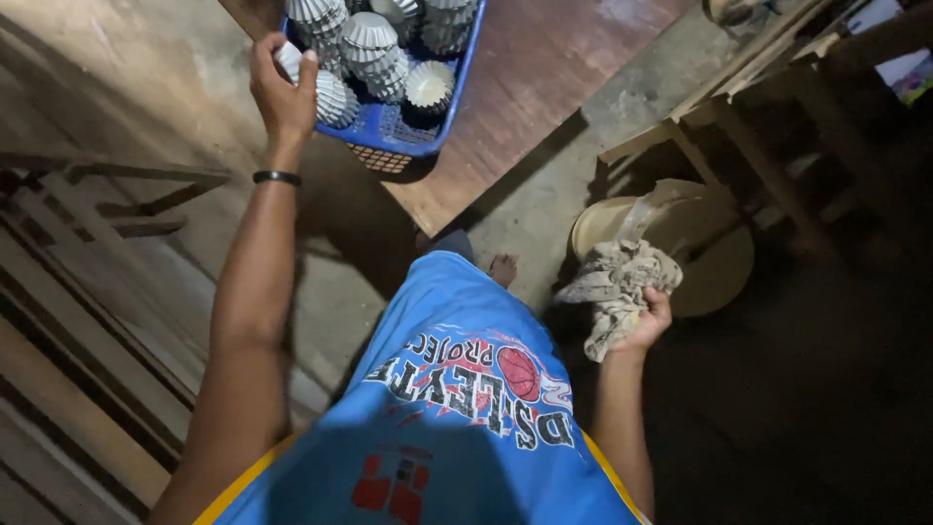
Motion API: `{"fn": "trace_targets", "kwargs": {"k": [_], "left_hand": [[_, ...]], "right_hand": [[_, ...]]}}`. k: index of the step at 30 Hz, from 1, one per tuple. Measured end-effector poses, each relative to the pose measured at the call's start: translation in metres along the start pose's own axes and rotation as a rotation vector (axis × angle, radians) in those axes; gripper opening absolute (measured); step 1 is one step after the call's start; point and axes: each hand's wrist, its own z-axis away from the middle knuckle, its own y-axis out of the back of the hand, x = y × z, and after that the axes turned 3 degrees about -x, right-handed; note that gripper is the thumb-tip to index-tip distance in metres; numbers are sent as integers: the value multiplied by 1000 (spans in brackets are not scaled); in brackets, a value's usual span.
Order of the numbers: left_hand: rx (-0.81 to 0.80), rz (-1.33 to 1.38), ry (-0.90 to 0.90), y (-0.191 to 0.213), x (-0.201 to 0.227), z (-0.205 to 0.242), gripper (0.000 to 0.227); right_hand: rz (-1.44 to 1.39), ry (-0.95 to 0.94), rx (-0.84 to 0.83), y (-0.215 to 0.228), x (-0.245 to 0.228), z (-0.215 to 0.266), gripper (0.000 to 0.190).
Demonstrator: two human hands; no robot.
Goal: The person repeatedly picks up small white fluted molds from a blue basket, wipes each one with a cloth, and places it back into the basket. The task is performed one at a time in a repetitive loop.
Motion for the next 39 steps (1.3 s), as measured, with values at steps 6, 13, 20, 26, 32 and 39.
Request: {"fn": "trace_targets", "kwargs": {"k": [6,13,20,26,32,39], "left_hand": [[-575,-250,-90,-10,-36,-8,44],[-602,-501,-154,-18,-87,13,38],[-691,-510,-271,-19,-92,7,36],[-763,-502,-325,-22,-90,-5,19],[-809,-589,-331,-31,-86,-13,14],[-579,-605,-453,-28,-71,-4,12]], "right_hand": [[-43,-17,-10,-46,44,5,58],[-31,155,83,-97,87,9,69],[-108,136,7,-98,126,25,72],[-119,143,64,-84,146,31,72],[-103,166,68,-100,153,29,68],[-132,150,33,-111,156,34,66]]}}
